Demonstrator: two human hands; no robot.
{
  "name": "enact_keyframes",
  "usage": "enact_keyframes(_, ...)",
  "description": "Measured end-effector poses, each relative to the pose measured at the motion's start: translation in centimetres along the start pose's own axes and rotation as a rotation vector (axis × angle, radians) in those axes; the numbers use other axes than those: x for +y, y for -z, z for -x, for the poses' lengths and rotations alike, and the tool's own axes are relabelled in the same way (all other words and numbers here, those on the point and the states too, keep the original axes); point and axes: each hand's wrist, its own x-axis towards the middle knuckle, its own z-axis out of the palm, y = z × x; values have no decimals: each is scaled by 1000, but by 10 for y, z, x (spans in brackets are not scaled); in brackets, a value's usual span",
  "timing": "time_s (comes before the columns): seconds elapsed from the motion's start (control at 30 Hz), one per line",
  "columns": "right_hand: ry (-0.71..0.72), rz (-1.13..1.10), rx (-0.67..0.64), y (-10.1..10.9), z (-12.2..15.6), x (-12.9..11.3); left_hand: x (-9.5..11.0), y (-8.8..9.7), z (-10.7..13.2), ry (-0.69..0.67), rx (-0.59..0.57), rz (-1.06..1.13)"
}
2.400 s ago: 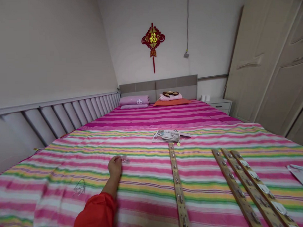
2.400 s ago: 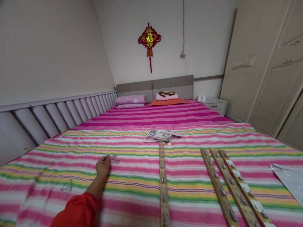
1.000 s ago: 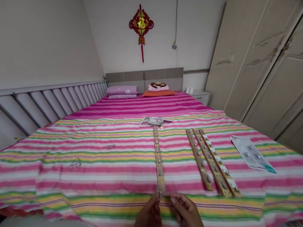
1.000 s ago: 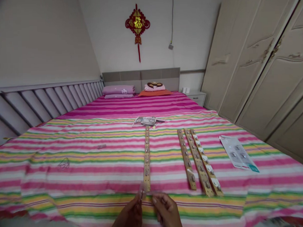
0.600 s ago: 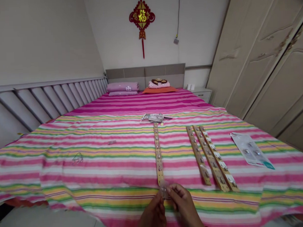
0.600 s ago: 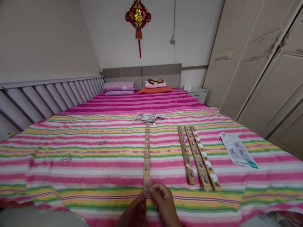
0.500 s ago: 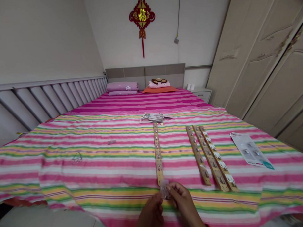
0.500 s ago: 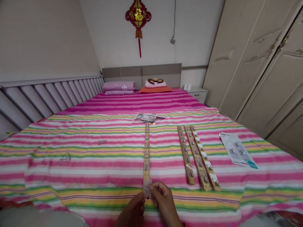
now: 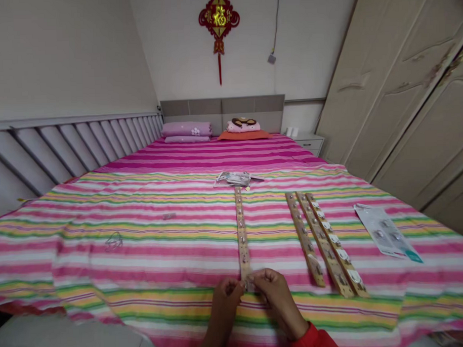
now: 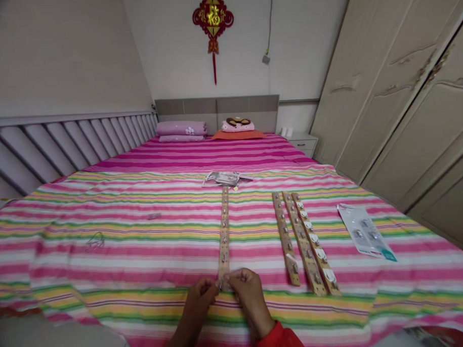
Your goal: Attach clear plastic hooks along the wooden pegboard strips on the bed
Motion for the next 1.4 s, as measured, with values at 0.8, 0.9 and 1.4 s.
enact_keyframes(0.8,80,132,39,3,-25,14,-8,-1,-23,10,10,-198)
enact_keyframes(0.9,96,134,30,2,-22,15,-4,1,-22,56,-39,-177)
enact_keyframes(1.4,-117,46,-192,9,-10,38,6,-7,-42,274,-158,-311)
